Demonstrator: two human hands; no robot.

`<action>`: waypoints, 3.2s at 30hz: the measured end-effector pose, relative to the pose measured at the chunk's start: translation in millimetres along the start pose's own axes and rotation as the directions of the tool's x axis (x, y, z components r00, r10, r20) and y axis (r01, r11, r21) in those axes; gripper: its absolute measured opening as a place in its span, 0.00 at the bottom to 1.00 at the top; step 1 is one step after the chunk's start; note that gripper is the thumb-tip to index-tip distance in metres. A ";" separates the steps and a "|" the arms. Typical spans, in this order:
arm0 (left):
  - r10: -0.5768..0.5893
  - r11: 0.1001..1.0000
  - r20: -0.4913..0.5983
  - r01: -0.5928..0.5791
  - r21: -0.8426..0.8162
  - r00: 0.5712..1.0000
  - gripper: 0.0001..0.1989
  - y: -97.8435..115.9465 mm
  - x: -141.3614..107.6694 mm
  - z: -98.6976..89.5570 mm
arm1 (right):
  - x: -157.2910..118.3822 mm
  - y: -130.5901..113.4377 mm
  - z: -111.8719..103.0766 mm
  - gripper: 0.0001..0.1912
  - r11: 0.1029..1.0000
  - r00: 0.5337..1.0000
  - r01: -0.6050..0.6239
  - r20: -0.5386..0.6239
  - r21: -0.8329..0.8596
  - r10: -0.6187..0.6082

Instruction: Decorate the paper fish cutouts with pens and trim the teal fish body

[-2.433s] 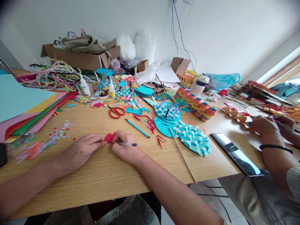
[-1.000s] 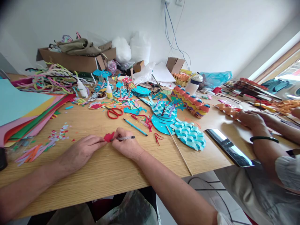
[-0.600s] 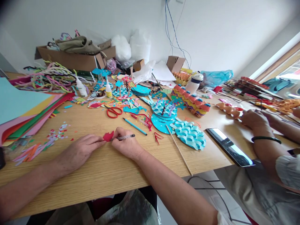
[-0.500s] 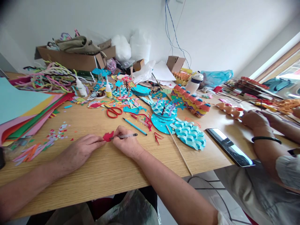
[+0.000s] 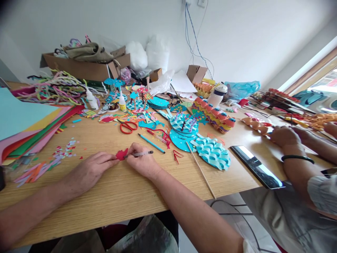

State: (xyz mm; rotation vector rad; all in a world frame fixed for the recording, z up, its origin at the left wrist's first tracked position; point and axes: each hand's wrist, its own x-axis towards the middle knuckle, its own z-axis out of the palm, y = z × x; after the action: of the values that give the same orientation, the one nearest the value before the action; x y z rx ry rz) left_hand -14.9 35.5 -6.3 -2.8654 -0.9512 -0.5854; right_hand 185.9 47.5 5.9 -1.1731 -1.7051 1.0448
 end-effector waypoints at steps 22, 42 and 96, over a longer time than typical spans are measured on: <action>0.008 1.000 0.010 -0.008 0.002 1.000 0.16 1.2 -0.2 -1.1 | -0.6 -3.9 1.1 0.05 0.997 1.000 -0.014 -0.020 -0.080 0.012; -0.003 1.000 -0.002 0.003 -0.017 1.000 0.16 1.0 0.6 -1.6 | -0.5 -2.2 -2.7 0.04 1.000 1.000 0.003 -0.018 -0.019 -0.004; -0.008 0.999 0.010 0.008 -0.052 1.000 0.16 -1.2 -1.3 2.9 | -1.9 -7.9 4.3 0.07 1.000 0.999 -0.003 0.040 -0.009 0.004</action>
State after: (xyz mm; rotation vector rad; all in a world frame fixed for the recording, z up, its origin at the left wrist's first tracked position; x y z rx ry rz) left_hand -15.6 36.2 -9.6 -2.9133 -0.9637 -0.6066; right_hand 180.1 43.2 11.5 -1.1683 -1.7410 1.0704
